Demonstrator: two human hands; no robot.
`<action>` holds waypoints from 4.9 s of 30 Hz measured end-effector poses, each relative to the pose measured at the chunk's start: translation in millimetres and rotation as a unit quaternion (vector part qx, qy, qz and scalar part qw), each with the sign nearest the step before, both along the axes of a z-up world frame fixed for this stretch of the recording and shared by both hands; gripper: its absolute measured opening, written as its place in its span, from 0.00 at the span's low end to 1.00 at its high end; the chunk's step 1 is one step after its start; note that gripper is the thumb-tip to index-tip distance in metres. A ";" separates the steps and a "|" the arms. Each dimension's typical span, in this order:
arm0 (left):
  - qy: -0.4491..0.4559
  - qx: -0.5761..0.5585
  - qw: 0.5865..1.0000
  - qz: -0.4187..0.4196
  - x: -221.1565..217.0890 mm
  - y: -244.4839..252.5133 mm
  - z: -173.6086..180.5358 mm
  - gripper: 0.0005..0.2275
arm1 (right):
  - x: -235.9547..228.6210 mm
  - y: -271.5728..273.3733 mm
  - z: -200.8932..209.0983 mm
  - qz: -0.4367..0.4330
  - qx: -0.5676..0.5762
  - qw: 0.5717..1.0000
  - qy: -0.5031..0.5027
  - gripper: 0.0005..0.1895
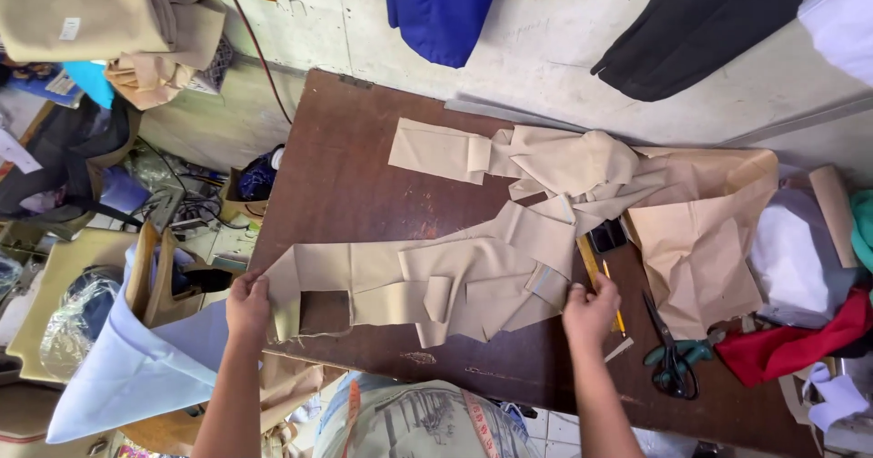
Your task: The person cuts a long strip of beige fabric into smaller rectangular pieces using scissors on a wooden table. They then mark one piece with a pencil and continue cutting additional pieces from the remaining fabric.
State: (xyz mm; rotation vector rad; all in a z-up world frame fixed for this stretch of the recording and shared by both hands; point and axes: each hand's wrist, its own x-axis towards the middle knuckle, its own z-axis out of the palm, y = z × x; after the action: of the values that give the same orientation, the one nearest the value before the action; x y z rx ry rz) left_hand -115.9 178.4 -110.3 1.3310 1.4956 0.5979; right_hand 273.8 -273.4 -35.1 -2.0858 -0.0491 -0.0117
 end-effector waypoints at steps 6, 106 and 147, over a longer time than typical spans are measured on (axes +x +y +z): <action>0.251 0.423 0.860 -0.136 85.7 -104.7 42.2 0.33 | -63.1 84.7 20.4 0.314 -0.200 0.921 -0.114 0.19; 0.278 0.470 0.743 -0.387 110.7 -128.0 50.7 0.19 | 157.2 243.0 -8.6 0.137 -0.049 0.987 0.061 0.12; 0.314 0.335 0.883 -0.098 -12.6 -81.6 -0.1 0.21 | 35.0 65.7 5.5 0.242 -0.322 0.881 -0.247 0.29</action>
State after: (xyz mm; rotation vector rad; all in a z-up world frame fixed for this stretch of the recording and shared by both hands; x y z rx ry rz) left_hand -128.4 96.7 -110.4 2.3599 1.6863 0.6063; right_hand 308.7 -207.6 -29.7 -2.6180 -1.0087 -0.2547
